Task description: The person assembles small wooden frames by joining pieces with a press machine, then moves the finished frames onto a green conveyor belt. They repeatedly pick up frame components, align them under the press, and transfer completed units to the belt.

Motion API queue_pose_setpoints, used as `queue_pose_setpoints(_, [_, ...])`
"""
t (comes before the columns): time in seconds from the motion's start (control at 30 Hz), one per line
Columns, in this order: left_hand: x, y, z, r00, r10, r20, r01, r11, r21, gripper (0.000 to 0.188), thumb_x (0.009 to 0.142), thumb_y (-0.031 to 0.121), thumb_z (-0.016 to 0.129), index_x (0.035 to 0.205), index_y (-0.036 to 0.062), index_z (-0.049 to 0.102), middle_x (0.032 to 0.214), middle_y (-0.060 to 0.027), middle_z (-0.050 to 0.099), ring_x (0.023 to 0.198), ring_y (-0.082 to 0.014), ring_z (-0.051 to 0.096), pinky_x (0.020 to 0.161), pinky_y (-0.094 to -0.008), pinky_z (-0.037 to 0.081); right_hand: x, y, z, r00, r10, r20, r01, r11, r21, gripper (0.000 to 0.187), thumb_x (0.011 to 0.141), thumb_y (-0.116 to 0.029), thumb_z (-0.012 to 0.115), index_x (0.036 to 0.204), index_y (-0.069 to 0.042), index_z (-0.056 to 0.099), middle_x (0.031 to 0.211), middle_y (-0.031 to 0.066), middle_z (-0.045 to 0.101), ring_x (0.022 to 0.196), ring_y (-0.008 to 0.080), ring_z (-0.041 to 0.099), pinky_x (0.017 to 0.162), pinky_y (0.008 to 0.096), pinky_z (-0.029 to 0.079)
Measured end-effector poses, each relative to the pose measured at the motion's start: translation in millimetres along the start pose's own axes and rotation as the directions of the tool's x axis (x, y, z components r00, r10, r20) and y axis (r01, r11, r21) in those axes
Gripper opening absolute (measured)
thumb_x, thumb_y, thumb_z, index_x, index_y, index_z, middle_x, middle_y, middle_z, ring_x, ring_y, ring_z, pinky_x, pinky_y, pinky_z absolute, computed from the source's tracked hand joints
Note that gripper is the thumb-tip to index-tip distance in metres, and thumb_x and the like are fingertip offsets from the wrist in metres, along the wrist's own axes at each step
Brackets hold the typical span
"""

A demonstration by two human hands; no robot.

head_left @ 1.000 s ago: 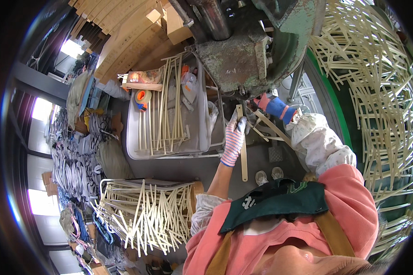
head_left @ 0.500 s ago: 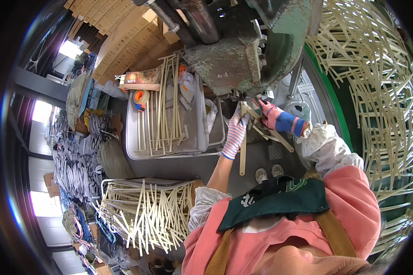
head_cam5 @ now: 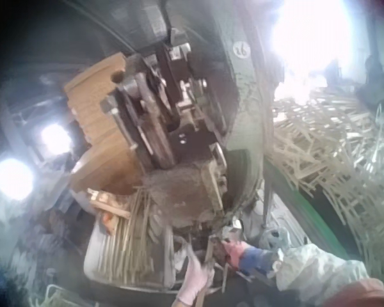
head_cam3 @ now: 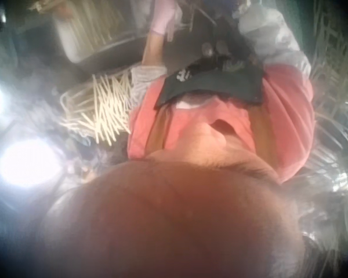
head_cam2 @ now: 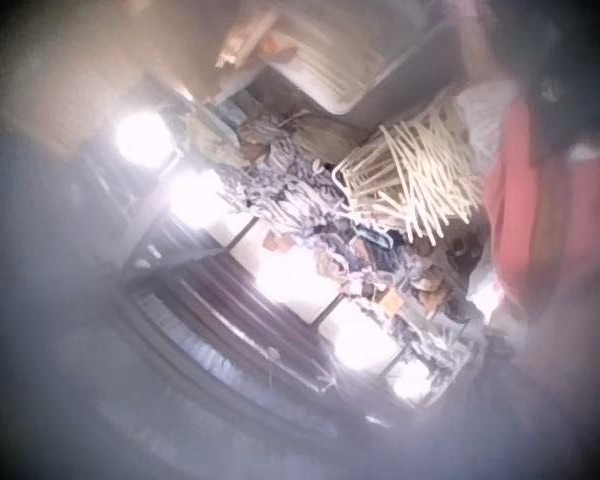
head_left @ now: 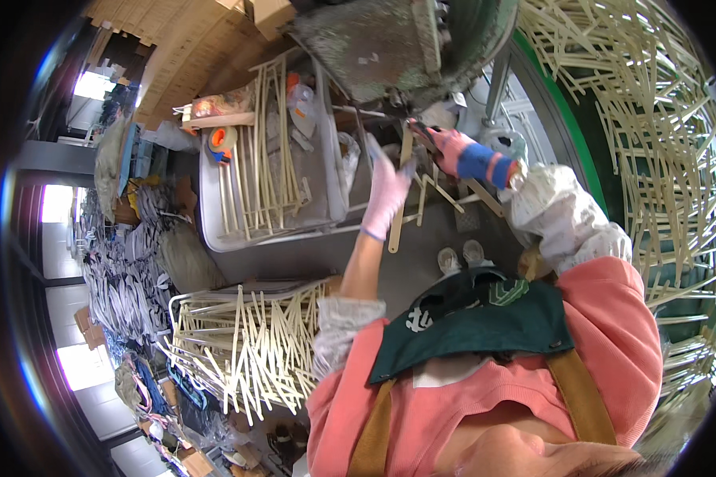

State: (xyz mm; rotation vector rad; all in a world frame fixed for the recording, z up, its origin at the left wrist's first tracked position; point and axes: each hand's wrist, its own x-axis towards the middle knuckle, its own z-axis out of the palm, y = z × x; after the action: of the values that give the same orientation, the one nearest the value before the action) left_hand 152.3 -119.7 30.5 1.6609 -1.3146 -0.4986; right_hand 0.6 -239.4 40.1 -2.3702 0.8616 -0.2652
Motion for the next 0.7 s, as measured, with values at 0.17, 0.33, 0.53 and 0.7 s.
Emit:
queue_pose_setpoints(0.17, [-46, -17, -47, 0.814, -0.338, 0.472, 0.549, 0.714, -0.434, 0.036, 0.095, 0.031, 0.058, 0.104, -0.0034, 0.063, 0.070, -0.0076, 0.062, 0.062, -0.0168, 0.058, 0.059, -0.0291, 0.048, -59, 6, 14, 0.887, 0.353, 0.297, -0.461, 0.635, 0.621, 0.022, 0.091, -0.011, 0.055, 0.112, -0.003, 0.055, 0.072, 0.0084, 0.065, 0.060, 0.0207, 0.065, 0.054, 0.0322, 0.052])
queue_pose_setpoints(0.33, [-33, -19, -63, 0.848, -0.258, 0.462, 0.487, 0.722, -0.491, 0.028, 0.096, 0.027, 0.056, 0.089, 0.0016, 0.064, 0.057, 0.0014, 0.050, 0.045, -0.0061, 0.041, 0.045, -0.0221, 0.035, -73, 10, 6, 0.962, 0.269, 0.043, -0.197, 0.580, 0.790, 0.014, 0.093, -0.009, 0.052, 0.094, -0.001, 0.063, 0.064, 0.0034, 0.064, 0.049, 0.0079, 0.055, 0.044, 0.0226, 0.042])
queue_pose_setpoints(0.53, [-23, -10, -81, 0.807, -0.279, 0.521, 0.530, 0.731, -0.430, 0.026, 0.097, 0.026, 0.054, 0.088, 0.0031, 0.062, 0.056, 0.0020, 0.050, 0.044, -0.0052, 0.040, 0.041, -0.0205, 0.032, -65, 7, -10, 0.920, 0.375, 0.114, -0.356, 0.676, 0.645, 0.014, 0.091, -0.008, 0.054, 0.094, -0.001, 0.066, 0.060, 0.0032, 0.063, 0.046, 0.0077, 0.054, 0.042, 0.0251, 0.040])
queue_pose_setpoints(0.7, [-18, -2, -85, 0.796, -0.280, 0.537, 0.533, 0.745, -0.401, 0.023, 0.098, 0.020, 0.052, 0.088, 0.0012, 0.058, 0.056, 0.0011, 0.046, 0.044, -0.0067, 0.036, 0.040, -0.0233, 0.029, -64, 8, -22, 0.923, 0.354, 0.151, -0.367, 0.693, 0.620, 0.016, 0.091, -0.010, 0.054, 0.095, -0.001, 0.066, 0.059, 0.0018, 0.063, 0.044, 0.0069, 0.051, 0.040, 0.0247, 0.038])
